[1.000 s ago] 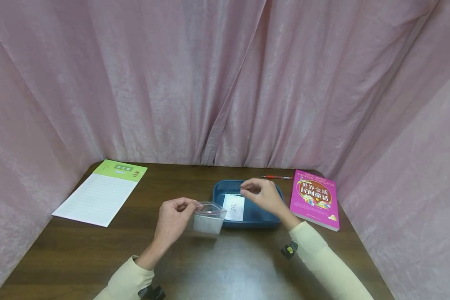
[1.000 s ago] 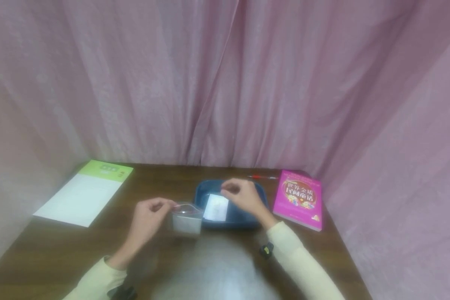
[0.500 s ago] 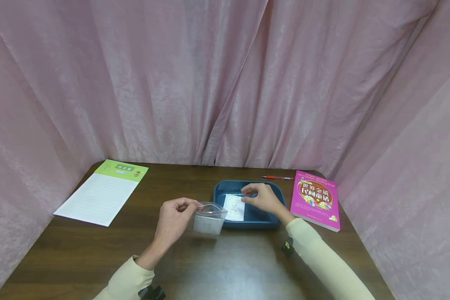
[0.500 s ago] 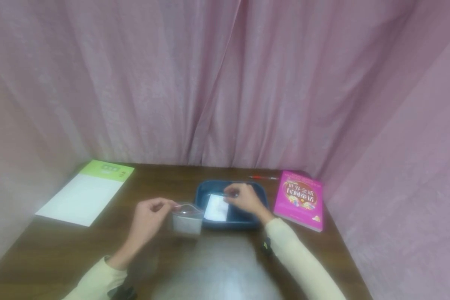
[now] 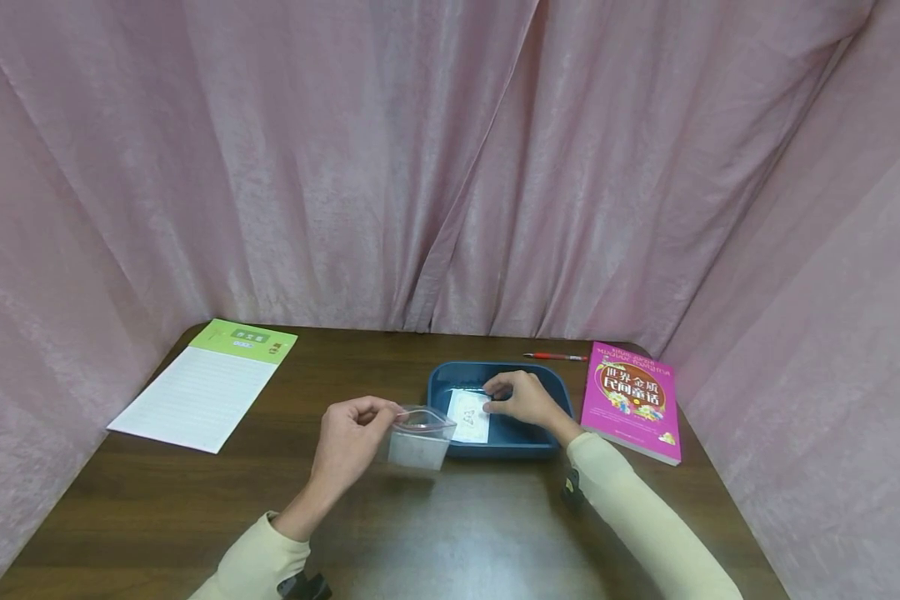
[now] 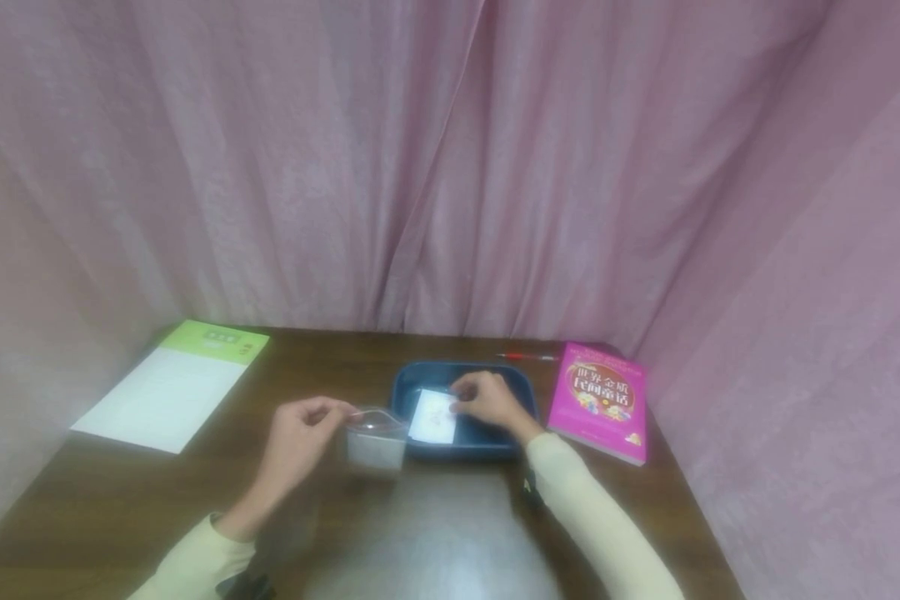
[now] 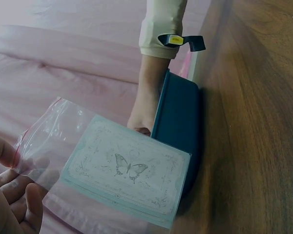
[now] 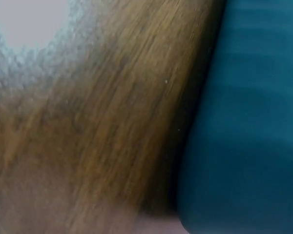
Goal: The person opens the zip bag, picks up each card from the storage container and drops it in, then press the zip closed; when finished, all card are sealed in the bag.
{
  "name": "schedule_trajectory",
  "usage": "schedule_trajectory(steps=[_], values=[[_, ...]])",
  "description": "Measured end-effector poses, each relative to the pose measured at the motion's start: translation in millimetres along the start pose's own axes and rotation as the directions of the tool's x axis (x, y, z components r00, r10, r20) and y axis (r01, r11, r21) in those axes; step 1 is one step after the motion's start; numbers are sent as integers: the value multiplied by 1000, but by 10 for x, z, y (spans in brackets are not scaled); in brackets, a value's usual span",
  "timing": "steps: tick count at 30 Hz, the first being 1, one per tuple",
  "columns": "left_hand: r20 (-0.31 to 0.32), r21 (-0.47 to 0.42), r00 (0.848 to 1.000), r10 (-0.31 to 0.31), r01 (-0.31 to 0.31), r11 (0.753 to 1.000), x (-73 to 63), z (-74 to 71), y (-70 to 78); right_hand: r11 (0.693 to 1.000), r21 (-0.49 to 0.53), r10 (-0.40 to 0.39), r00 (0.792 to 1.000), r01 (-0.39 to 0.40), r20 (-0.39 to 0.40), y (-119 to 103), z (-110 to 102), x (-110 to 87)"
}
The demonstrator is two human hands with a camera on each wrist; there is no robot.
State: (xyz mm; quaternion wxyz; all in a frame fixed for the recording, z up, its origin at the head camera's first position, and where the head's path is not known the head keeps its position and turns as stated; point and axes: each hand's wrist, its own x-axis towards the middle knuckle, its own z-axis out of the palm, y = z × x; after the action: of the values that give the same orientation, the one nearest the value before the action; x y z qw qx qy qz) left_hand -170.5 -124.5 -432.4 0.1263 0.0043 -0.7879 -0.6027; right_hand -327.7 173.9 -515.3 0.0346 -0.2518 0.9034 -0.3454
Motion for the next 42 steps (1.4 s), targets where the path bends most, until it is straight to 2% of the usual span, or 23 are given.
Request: schedule_trajectory(steps=[8, 15, 20, 42], values=[[6, 4, 1000, -20, 20, 1000, -3, 6, 11, 998, -58, 37, 999, -36, 25, 86, 57, 62], [6, 5, 1000, -19, 19, 1000, 3, 5, -4, 995, -99, 34, 998, -28, 58, 68, 79, 60], [9, 4, 1000, -21, 21, 1000, 1, 6, 5, 996, -84, 27, 996, -19, 86, 12, 65, 29], [32, 14, 999, -2, 2, 1000, 2, 16, 26, 998, -58, 34, 993, -27, 113, -38, 41, 38]])
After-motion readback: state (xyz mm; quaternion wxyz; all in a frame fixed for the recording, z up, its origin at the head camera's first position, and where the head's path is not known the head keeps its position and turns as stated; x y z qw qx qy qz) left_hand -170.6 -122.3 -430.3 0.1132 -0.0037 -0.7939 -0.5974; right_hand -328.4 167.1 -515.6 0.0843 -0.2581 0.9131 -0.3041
